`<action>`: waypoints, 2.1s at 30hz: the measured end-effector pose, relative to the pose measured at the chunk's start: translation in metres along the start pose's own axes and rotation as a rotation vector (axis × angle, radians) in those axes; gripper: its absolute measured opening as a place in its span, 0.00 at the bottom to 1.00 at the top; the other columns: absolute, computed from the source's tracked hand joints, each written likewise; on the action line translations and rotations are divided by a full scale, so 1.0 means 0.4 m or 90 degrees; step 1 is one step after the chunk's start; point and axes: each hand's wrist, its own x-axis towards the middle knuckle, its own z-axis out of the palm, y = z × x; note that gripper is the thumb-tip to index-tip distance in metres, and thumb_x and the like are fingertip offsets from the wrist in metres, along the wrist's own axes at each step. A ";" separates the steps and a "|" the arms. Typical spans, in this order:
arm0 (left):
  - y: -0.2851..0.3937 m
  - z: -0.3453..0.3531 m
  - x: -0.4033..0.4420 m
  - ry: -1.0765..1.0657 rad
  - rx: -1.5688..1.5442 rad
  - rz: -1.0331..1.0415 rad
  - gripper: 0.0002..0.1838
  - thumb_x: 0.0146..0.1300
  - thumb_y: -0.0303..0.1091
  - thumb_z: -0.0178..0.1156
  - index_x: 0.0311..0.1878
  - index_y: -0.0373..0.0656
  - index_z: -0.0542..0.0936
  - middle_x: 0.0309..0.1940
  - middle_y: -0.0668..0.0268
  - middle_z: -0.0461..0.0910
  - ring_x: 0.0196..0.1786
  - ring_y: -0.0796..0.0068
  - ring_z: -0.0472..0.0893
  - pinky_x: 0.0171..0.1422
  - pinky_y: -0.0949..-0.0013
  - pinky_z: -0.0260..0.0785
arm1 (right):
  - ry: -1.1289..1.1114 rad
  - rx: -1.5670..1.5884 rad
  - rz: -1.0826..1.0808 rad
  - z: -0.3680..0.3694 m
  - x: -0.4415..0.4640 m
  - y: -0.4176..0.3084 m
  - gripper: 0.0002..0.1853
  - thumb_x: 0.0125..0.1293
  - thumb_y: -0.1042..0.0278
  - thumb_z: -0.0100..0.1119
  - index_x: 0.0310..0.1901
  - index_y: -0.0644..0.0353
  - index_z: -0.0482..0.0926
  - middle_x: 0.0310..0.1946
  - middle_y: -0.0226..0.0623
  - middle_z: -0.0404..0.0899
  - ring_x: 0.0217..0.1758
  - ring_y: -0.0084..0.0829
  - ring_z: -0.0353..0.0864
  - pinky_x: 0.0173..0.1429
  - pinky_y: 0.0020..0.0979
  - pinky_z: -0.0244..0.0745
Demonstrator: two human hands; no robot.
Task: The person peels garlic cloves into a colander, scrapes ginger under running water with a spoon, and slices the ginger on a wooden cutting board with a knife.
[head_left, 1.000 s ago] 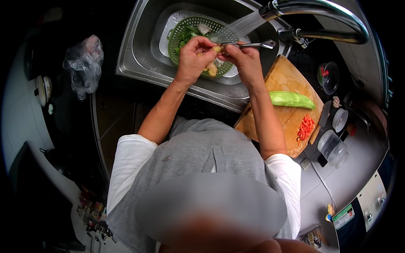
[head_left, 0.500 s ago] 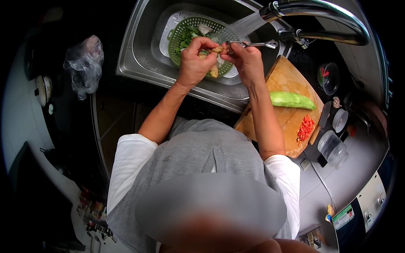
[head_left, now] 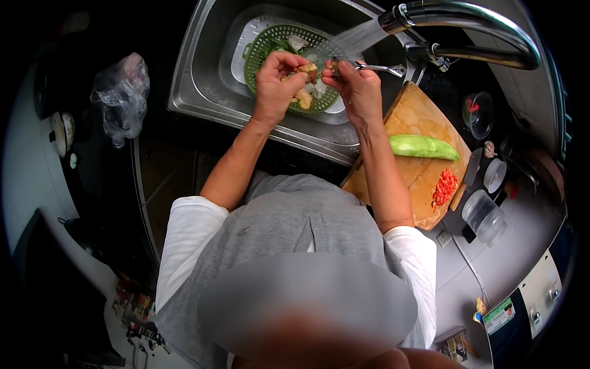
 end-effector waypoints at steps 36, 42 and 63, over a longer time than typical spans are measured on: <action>0.013 -0.031 0.002 -0.134 -0.213 -0.233 0.17 0.57 0.24 0.53 0.51 0.33 0.70 0.41 0.60 0.76 0.37 0.79 0.76 0.41 0.78 0.70 | -0.069 -0.252 -0.104 -0.005 -0.037 0.019 0.08 0.57 0.71 0.57 0.35 0.67 0.75 0.32 0.34 0.76 0.35 0.22 0.75 0.42 0.22 0.71; -0.002 -0.020 -0.002 -0.125 -0.273 -0.289 0.09 0.56 0.24 0.55 0.41 0.34 0.73 0.37 0.59 0.77 0.31 0.78 0.77 0.34 0.78 0.71 | -0.124 -0.274 -0.127 0.004 -0.013 -0.027 0.09 0.54 0.74 0.59 0.37 0.65 0.75 0.31 0.31 0.76 0.35 0.19 0.74 0.40 0.21 0.70; -0.008 -0.027 -0.005 -0.142 -0.194 -0.324 0.14 0.56 0.25 0.54 0.46 0.31 0.71 0.36 0.60 0.76 0.31 0.78 0.77 0.32 0.82 0.71 | -0.114 -0.364 -0.086 0.002 0.018 -0.023 0.09 0.57 0.70 0.56 0.32 0.69 0.76 0.27 0.33 0.76 0.29 0.20 0.74 0.36 0.20 0.71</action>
